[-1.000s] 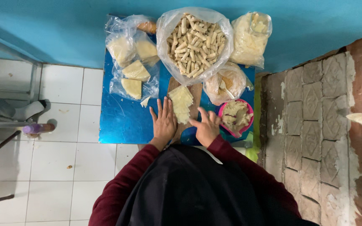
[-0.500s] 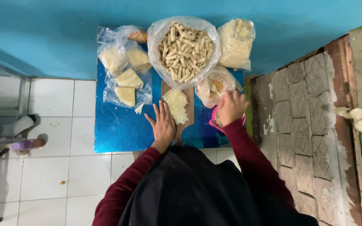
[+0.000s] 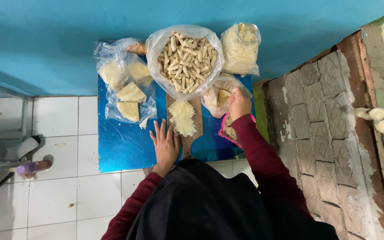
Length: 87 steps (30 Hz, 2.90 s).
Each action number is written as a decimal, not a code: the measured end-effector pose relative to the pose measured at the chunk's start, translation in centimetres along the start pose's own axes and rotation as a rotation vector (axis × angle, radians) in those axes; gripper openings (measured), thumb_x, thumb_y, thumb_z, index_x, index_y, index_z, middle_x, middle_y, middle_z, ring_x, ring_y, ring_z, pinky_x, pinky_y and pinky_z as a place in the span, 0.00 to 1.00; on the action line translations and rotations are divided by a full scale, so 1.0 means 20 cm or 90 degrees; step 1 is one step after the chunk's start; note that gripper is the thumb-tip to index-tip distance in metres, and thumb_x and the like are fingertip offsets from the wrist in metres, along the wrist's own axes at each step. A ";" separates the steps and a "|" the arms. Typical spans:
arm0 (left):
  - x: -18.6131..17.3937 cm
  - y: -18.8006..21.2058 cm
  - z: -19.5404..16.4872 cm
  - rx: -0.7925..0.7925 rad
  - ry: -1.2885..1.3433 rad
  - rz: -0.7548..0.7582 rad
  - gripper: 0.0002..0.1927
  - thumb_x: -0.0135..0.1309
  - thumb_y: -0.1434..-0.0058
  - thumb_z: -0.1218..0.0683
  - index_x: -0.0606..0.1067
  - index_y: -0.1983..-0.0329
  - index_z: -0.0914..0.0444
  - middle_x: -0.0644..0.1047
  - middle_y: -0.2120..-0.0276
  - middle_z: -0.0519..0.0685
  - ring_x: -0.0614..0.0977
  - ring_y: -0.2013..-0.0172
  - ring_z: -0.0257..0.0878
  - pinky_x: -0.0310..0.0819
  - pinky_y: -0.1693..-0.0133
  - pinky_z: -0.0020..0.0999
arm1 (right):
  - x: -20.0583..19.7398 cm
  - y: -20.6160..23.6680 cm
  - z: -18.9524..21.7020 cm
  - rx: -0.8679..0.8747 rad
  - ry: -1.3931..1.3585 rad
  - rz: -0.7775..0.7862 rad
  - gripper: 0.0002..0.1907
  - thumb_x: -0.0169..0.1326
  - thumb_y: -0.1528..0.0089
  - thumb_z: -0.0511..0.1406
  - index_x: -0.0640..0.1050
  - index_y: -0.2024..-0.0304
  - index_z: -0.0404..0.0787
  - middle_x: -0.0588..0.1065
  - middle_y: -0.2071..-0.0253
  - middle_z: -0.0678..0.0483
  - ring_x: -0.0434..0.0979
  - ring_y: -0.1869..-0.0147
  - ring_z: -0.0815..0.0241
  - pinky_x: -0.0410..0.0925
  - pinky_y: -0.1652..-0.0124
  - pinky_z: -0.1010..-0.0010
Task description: The person sits at a small blue table and fills triangular dough pieces with a mixture from a pink bowl using a spoon, then folds and presses the dough into stuffed pastries, placing the finished pieces into the bowl. Bags of dough pieces and filling containers sit on the table.
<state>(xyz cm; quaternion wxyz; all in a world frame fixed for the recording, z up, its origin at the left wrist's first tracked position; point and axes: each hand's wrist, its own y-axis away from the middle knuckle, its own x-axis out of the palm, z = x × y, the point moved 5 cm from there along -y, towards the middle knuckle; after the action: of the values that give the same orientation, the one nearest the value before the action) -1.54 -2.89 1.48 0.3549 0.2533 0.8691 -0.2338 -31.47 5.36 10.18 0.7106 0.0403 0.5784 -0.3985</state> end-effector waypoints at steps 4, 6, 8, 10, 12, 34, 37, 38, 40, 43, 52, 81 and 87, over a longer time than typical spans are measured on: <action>-0.10 0.00 -0.03 0.031 0.028 -0.060 0.15 0.51 0.32 0.56 0.74 0.43 0.64 0.72 0.41 0.57 0.65 0.32 0.59 0.58 0.35 0.55 | 0.02 0.04 0.04 -0.047 -0.082 -0.001 0.03 0.56 0.38 0.29 0.78 0.62 0.39 0.78 0.62 0.44 0.78 0.58 0.39 0.70 0.60 0.52; -0.13 -0.02 -0.05 0.021 0.031 -0.070 0.14 0.53 0.33 0.57 0.76 0.46 0.62 0.74 0.47 0.55 0.70 0.38 0.56 0.63 0.39 0.50 | 0.04 0.04 0.00 -0.026 -0.100 -0.006 0.05 0.56 0.40 0.29 0.81 0.62 0.40 0.79 0.65 0.44 0.79 0.60 0.40 0.71 0.61 0.54; -0.15 -0.03 -0.05 -0.007 0.015 -0.060 0.13 0.54 0.35 0.56 0.77 0.48 0.60 0.76 0.52 0.51 0.73 0.45 0.53 0.65 0.46 0.48 | 0.05 0.03 -0.07 0.038 -0.089 0.001 0.06 0.57 0.42 0.30 0.83 0.63 0.41 0.78 0.68 0.43 0.80 0.64 0.41 0.72 0.64 0.56; -0.16 -0.04 -0.06 -0.002 0.001 -0.060 0.12 0.55 0.37 0.56 0.77 0.50 0.60 0.76 0.52 0.51 0.74 0.48 0.52 0.66 0.49 0.48 | 0.03 0.03 -0.11 0.025 -0.091 -0.052 0.04 0.60 0.40 0.31 0.83 0.63 0.41 0.79 0.68 0.44 0.81 0.64 0.42 0.73 0.64 0.59; -0.15 -0.06 -0.06 -0.005 -0.012 -0.050 0.11 0.55 0.38 0.56 0.77 0.52 0.60 0.76 0.54 0.50 0.74 0.50 0.52 0.66 0.52 0.47 | 0.01 0.03 -0.16 0.068 -0.112 -0.065 0.04 0.60 0.39 0.32 0.84 0.63 0.40 0.80 0.69 0.46 0.82 0.67 0.48 0.73 0.65 0.63; 0.00 -0.10 -0.03 -0.097 -0.037 0.003 0.08 0.56 0.38 0.51 0.75 0.63 0.60 0.76 0.62 0.50 0.75 0.56 0.51 0.66 0.58 0.49 | 0.05 0.58 0.34 -0.034 -0.341 0.107 0.07 0.54 0.34 0.29 0.80 0.54 0.38 0.80 0.62 0.48 0.81 0.62 0.50 0.73 0.62 0.65; 0.01 -0.10 -0.03 -0.098 -0.032 -0.003 0.07 0.56 0.39 0.52 0.75 0.64 0.60 0.77 0.63 0.50 0.76 0.57 0.51 0.67 0.59 0.49 | -0.01 0.57 0.44 -0.124 -0.281 0.100 0.12 0.53 0.37 0.25 0.80 0.53 0.38 0.78 0.61 0.46 0.80 0.58 0.44 0.73 0.60 0.60; 0.01 -0.10 -0.04 -0.098 -0.031 -0.007 0.06 0.56 0.39 0.53 0.75 0.65 0.60 0.77 0.63 0.50 0.76 0.57 0.51 0.67 0.59 0.49 | -0.02 0.57 0.45 -0.136 -0.265 0.109 0.13 0.53 0.39 0.24 0.80 0.53 0.38 0.78 0.62 0.46 0.80 0.59 0.43 0.72 0.60 0.58; 0.01 -0.10 -0.03 -0.103 -0.003 -0.006 0.07 0.56 0.39 0.54 0.73 0.65 0.62 0.78 0.65 0.51 0.77 0.59 0.52 0.68 0.60 0.49 | -0.04 0.56 0.47 -0.163 -0.267 0.103 0.14 0.53 0.39 0.23 0.79 0.52 0.38 0.78 0.61 0.46 0.79 0.57 0.43 0.72 0.59 0.58; 0.00 -0.10 -0.04 -0.092 0.067 -0.018 0.06 0.56 0.39 0.57 0.72 0.63 0.64 0.78 0.66 0.54 0.79 0.61 0.54 0.71 0.61 0.49 | -0.05 0.55 0.48 -0.179 -0.272 0.101 0.14 0.53 0.39 0.23 0.78 0.52 0.37 0.78 0.61 0.46 0.79 0.56 0.43 0.72 0.58 0.58; -0.02 -0.11 -0.06 -0.142 0.218 -0.012 0.09 0.55 0.38 0.61 0.74 0.54 0.66 0.79 0.62 0.58 0.82 0.63 0.56 0.77 0.63 0.46 | 0.00 0.57 0.40 -0.086 -0.303 0.078 0.08 0.53 0.35 0.26 0.80 0.55 0.37 0.79 0.61 0.46 0.82 0.58 0.46 0.73 0.60 0.62; 0.00 -0.15 -0.10 -0.010 0.258 0.056 0.25 0.53 0.37 0.64 0.68 0.36 0.63 0.80 0.63 0.55 0.82 0.63 0.53 0.77 0.60 0.44 | 0.16 0.51 0.43 -0.059 -0.136 0.203 0.07 0.61 0.42 0.32 0.76 0.63 0.42 0.74 0.62 0.46 0.72 0.53 0.41 0.66 0.53 0.54; -0.03 -0.16 -0.12 0.017 0.208 0.056 0.25 0.55 0.40 0.63 0.70 0.38 0.63 0.80 0.65 0.52 0.80 0.61 0.51 0.75 0.57 0.44 | 0.38 0.61 0.37 -0.093 -0.208 0.183 0.07 0.61 0.45 0.31 0.75 0.68 0.42 0.75 0.67 0.49 0.74 0.57 0.43 0.66 0.55 0.54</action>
<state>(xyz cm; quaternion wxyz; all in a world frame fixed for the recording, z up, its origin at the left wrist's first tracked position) -4.29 -4.06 4.12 0.2154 0.3304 0.9000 -0.1855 -17.99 5.97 1.21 0.8453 0.0056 0.4715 -0.2513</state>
